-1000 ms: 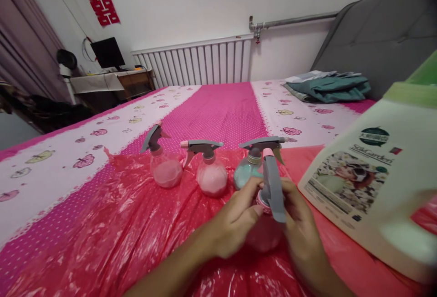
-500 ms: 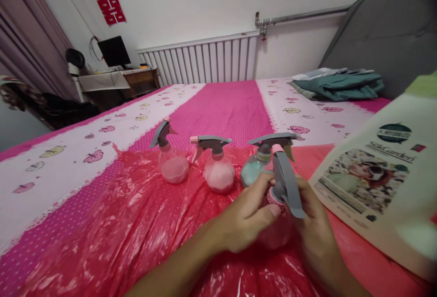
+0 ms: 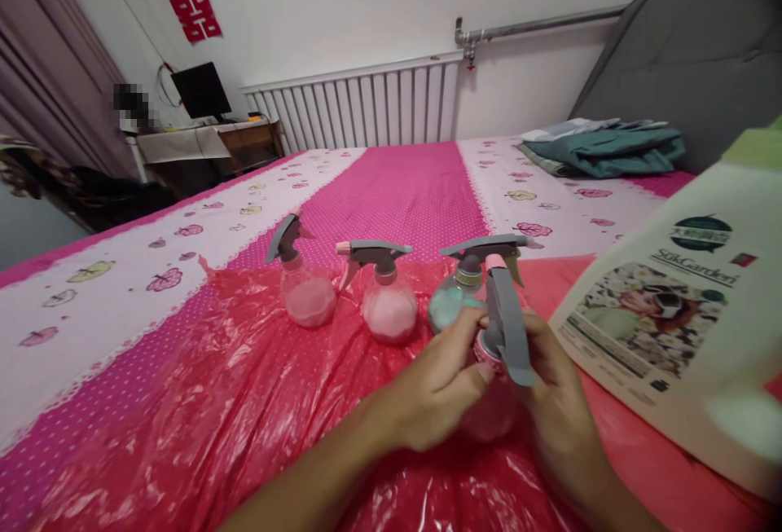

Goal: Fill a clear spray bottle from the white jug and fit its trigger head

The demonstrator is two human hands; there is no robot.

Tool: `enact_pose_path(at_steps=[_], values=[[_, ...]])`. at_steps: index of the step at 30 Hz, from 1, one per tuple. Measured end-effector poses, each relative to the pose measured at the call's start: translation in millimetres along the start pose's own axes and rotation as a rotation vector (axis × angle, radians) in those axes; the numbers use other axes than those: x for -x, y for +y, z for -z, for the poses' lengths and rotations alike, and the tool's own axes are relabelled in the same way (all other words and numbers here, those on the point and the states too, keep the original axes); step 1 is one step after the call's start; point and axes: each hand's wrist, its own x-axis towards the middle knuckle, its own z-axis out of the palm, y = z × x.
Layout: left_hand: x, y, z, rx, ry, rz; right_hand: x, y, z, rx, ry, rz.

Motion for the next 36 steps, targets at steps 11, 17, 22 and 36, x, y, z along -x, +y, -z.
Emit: enact_pose_path(at_steps=[11, 17, 22, 36], values=[[0.9, 0.8, -0.1, 0.004, 0.002, 0.007, -3.0, -4.1, -4.1, -0.015, 0.026, 0.002], [0.3, -1.0, 0.7, 0.020, -0.026, -0.013, -0.5, 3.7, 1.9, -0.002, -0.047, 0.005], [0.5, -2.6, -2.1, -0.051, 0.016, 0.019, -0.6, -0.6, -1.6, -0.055, -0.003, -0.008], [-0.4, 0.6, -1.4, -0.008, 0.009, 0.015, -2.9, -4.3, -3.0, -0.038, 0.002, 0.012]])
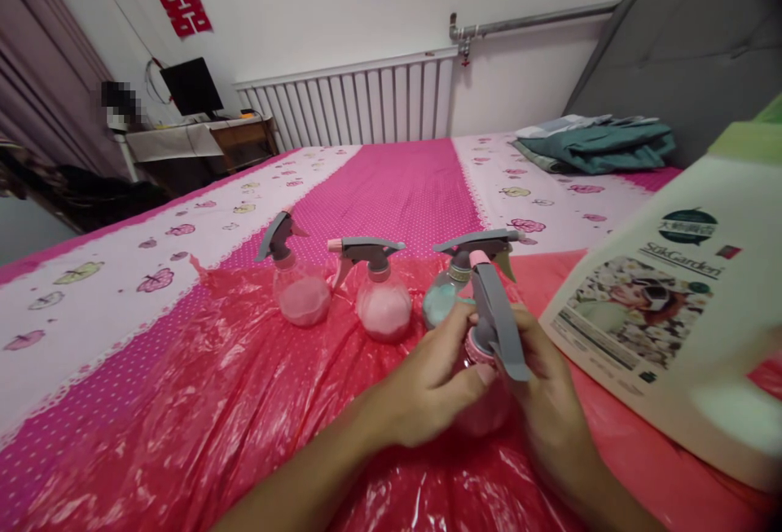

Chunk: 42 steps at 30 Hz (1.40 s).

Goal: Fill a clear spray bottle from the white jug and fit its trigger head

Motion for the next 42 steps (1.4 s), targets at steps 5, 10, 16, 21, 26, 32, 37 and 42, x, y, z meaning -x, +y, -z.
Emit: enact_pose_path(at_steps=[5, 10, 16, 21, 26, 32, 37, 42], values=[[-1.3, 1.9, 0.3, 0.041, -0.013, -0.021, 1.2, 2.4, 1.0, 0.004, -0.009, -0.013], [-0.4, 0.9, 2.5, 0.051, -0.026, -0.007, 1.1, 1.5, 0.0, 0.003, -0.011, -0.009], [0.3, -1.7, -0.3, -0.019, 0.009, 0.019, 1.7, 1.4, -0.2, 0.003, -0.017, -0.012], [0.4, -0.4, -1.8, -0.035, 0.022, 0.043, 1.1, 3.6, -0.4, 0.001, -0.014, -0.014], [0.8, 1.5, -1.7, -0.025, 0.024, 0.083, 1.9, 3.4, 0.8, 0.003, -0.006, -0.023], [0.5, 0.5, -2.0, -0.032, 0.011, 0.029, 1.3, 2.3, 1.8, 0.013, -0.015, -0.012], [-0.2, 0.3, -3.3, -0.011, 0.008, 0.003, 2.2, 5.9, 2.7, 0.029, -0.025, -0.023], [0.3, 1.8, -2.2, -0.035, 0.006, 0.051, 4.8, 7.0, 3.5, 0.018, -0.024, -0.029]])
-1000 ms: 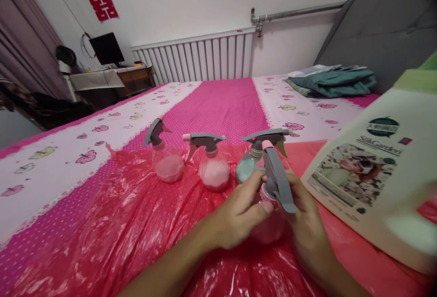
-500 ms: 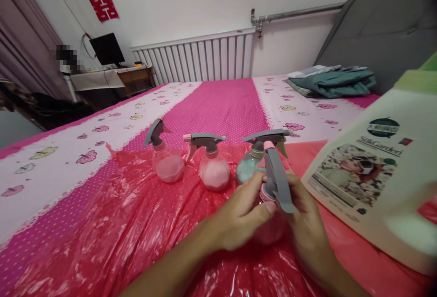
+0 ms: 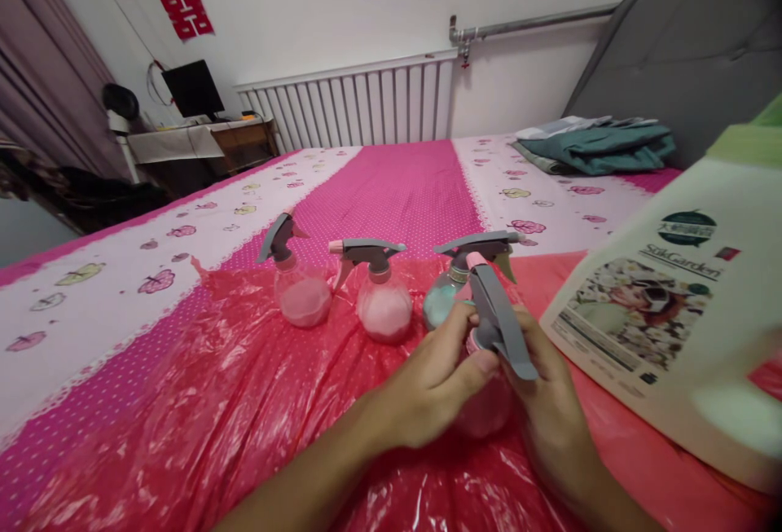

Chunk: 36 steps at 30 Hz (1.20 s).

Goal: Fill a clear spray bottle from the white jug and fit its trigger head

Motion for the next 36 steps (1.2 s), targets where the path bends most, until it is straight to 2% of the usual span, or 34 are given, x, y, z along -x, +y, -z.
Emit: enact_pose_path(at_steps=[15, 26, 36], values=[[-0.3, -0.9, -0.8, -0.001, 0.017, 0.010, -1.8, -2.8, -1.0, 0.011, 0.001, 0.009], [0.1, -0.2, 2.1, 0.041, 0.002, -0.020, -1.5, -3.9, -1.6, 0.012, 0.018, 0.009], [-1.7, -1.8, -2.7, 0.047, 0.022, -0.072, 0.0, 1.4, -0.9, -0.060, -0.007, -0.010]])
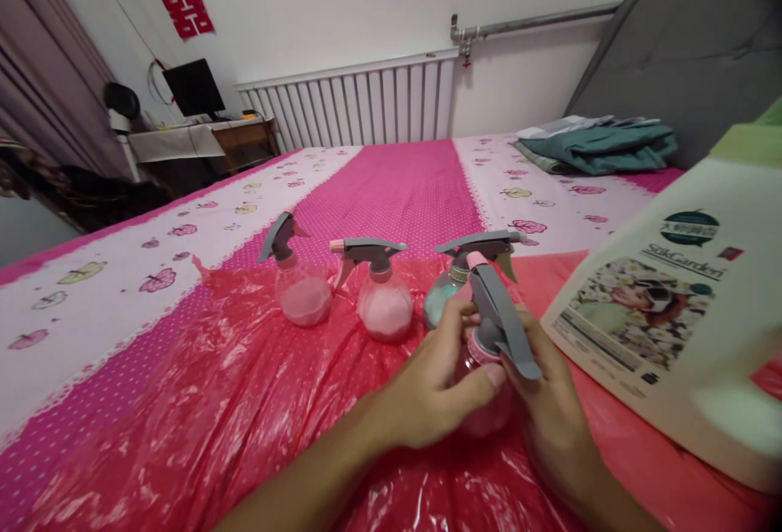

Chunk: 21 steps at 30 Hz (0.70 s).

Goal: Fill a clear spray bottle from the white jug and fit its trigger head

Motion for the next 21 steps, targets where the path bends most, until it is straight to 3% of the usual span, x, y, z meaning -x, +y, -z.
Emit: enact_pose_path(at_steps=[7, 15, 21], values=[[1, 0, 1.5, -0.060, 0.018, 0.047, -2, -7, -3, 0.025, 0.047, 0.022], [2, 1, 1.9, 0.045, 0.009, 0.052, -3, -11, -6, -0.007, 0.046, -0.009], [1, -3, 1.1, 0.006, 0.002, -0.015, -3, -9, -5, -0.029, 0.044, -0.035]])
